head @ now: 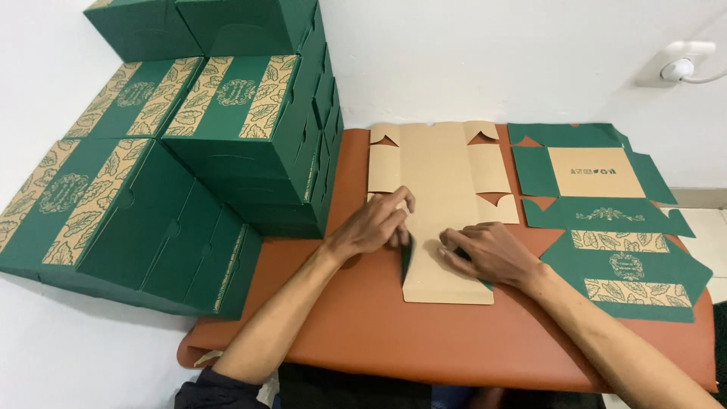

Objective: The person assembles a flat cardboard box by folding the sides and securing them with green tape. They then place a decorative green lid on top of the assembled box and stack it with other finished boxes.

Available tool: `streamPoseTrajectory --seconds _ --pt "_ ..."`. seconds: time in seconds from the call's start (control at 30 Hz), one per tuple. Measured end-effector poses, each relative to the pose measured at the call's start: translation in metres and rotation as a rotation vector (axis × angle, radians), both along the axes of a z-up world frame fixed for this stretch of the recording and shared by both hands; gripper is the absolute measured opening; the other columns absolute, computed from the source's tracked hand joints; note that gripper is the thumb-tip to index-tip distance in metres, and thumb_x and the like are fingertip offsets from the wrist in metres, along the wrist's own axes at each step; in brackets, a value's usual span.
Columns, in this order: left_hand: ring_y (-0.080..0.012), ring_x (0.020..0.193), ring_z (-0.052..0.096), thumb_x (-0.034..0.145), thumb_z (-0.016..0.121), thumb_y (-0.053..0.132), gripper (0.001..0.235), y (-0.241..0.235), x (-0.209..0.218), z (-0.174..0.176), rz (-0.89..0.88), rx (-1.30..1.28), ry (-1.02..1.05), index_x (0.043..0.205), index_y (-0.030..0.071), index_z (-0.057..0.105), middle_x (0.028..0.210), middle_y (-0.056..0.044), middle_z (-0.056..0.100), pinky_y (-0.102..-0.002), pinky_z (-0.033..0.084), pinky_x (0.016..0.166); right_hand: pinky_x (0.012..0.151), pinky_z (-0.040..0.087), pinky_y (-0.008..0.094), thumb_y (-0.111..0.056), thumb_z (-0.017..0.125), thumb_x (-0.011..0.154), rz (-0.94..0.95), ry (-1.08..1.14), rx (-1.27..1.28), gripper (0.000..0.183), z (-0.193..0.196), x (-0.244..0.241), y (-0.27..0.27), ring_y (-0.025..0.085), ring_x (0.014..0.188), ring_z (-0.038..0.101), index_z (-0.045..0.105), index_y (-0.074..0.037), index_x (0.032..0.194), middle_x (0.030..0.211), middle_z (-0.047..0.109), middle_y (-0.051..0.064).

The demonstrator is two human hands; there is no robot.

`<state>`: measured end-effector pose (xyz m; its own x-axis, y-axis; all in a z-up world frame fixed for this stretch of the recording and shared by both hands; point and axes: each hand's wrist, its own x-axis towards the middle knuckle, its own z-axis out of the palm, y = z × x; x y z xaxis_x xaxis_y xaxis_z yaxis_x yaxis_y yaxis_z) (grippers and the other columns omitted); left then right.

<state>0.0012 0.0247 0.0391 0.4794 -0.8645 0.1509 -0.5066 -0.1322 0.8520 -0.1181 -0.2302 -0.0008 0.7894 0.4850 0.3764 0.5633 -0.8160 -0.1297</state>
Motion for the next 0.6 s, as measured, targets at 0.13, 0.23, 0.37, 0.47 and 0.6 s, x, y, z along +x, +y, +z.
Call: streamPoseTrajectory --seconds 0.13,0.23,0.37,0.47,0.6 --pt "-0.0334 0.061 0.077 0.094 0.048 0.007 0.018 -0.007 -0.004 -0.005 -0.1 0.032 -0.093 0.111 0.006 0.053 0.075 -0.022 0.079 -0.04 0.059 0.06 0.055 0.059 0.037 -0.028 0.056 0.105 0.08 -0.056 -0.035 0.028 0.031 -0.009 0.013 0.027 0.06 0.075 0.066 -0.021 0.13 0.065 0.071 0.009" --pt "-0.0316 0.063 0.077 0.094 0.055 0.005 0.019 -0.002 -0.003 0.001 -0.09 0.039 -0.185 0.113 0.006 0.055 0.077 -0.02 0.08 -0.039 0.061 0.062 0.051 0.056 0.036 -0.037 0.062 0.105 0.142 -0.091 -0.048 0.025 0.029 -0.01 0.013 0.027 0.058 0.072 0.079 -0.02 0.112 0.064 0.068 0.008" --pt "-0.0436 0.089 0.077 0.094 0.073 0.004 0.016 0.006 0.016 -0.005 -0.014 0.111 -0.478 0.109 0.001 0.07 0.094 -0.023 0.079 -0.05 0.063 0.075 0.05 0.055 0.036 -0.039 0.06 0.106 0.133 -0.057 -0.051 0.028 0.02 -0.005 0.007 0.026 0.054 0.068 0.083 -0.023 0.113 0.061 0.064 0.007" --pt "-0.0409 0.088 0.076 0.095 0.077 0.011 0.01 0.008 0.021 -0.005 -0.002 0.252 -0.537 0.102 0.004 0.073 0.091 -0.019 0.077 -0.049 0.063 0.076 0.05 0.054 0.037 -0.041 0.061 0.106 0.126 -0.041 -0.058 0.029 0.017 -0.002 0.007 0.026 0.053 0.067 0.084 -0.025 0.114 0.06 0.063 0.006" --pt "-0.04 0.089 0.077 0.092 0.079 0.011 0.009 0.004 0.023 -0.008 -0.078 0.289 -0.456 0.092 0.005 0.073 0.089 -0.018 0.077 -0.049 0.062 0.076 0.048 0.054 0.037 -0.042 0.062 0.105 0.117 -0.044 -0.046 0.029 0.02 -0.003 0.007 0.026 0.051 0.066 0.085 -0.026 0.114 0.059 0.062 0.006"
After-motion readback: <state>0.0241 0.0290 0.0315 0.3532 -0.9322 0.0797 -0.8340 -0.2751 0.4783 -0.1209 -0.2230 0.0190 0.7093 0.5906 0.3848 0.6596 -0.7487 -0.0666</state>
